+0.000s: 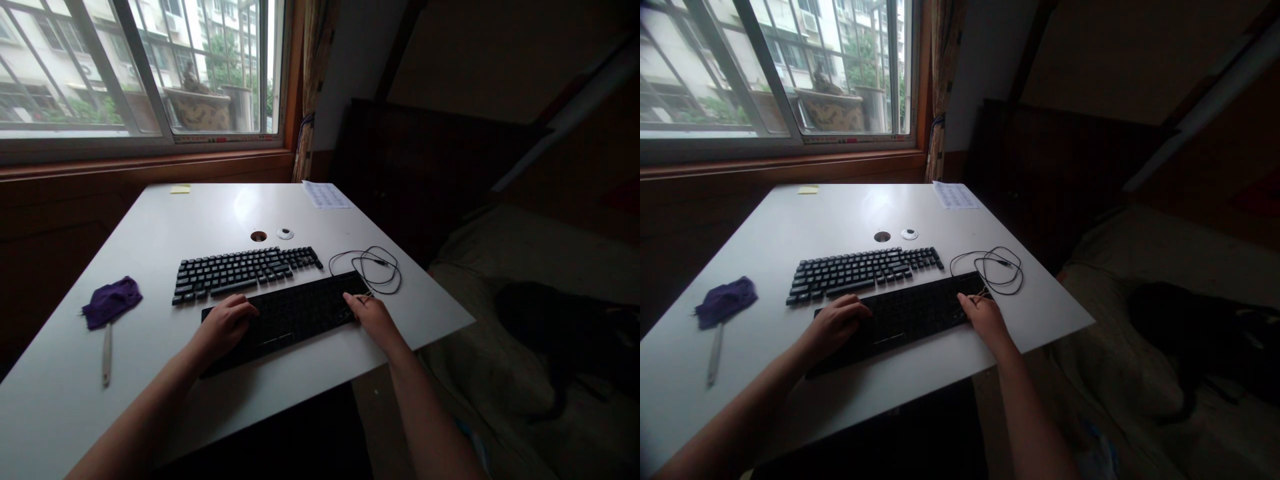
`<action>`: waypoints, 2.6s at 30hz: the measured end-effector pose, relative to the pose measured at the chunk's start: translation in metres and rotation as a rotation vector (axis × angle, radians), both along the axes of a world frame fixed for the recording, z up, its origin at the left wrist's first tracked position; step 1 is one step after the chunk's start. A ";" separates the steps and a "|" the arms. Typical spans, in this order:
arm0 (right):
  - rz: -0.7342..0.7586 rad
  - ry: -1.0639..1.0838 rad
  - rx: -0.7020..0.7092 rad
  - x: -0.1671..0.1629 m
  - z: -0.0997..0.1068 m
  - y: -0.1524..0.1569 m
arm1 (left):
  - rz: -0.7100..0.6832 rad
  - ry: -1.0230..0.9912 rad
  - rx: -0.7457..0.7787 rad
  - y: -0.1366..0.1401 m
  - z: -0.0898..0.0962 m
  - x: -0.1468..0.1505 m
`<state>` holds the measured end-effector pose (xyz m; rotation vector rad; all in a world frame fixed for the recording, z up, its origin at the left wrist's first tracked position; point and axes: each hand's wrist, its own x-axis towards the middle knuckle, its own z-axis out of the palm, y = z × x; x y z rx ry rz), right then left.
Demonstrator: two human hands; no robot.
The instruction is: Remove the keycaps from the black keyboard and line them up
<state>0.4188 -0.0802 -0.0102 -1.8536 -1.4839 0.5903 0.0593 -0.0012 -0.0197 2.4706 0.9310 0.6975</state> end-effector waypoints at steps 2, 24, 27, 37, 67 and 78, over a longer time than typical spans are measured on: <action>0.000 0.033 -0.012 0.001 -0.002 0.001 | 0.000 0.001 0.003 0.001 0.000 0.000; -0.023 -0.421 0.066 -0.014 0.017 -0.011 | -0.007 -0.016 0.050 0.001 -0.002 0.002; 0.000 -0.607 0.081 -0.025 0.019 -0.015 | -0.007 -0.002 0.052 0.000 -0.001 0.002; -0.046 -0.274 -0.011 0.001 0.005 -0.003 | -0.004 0.002 0.060 0.001 -0.002 0.002; 0.126 0.791 0.031 -0.118 0.014 0.014 | -0.084 -0.267 0.040 -0.018 0.015 0.012; 0.111 1.071 0.024 -0.162 0.003 0.015 | -0.051 -0.461 -0.166 -0.024 0.025 0.014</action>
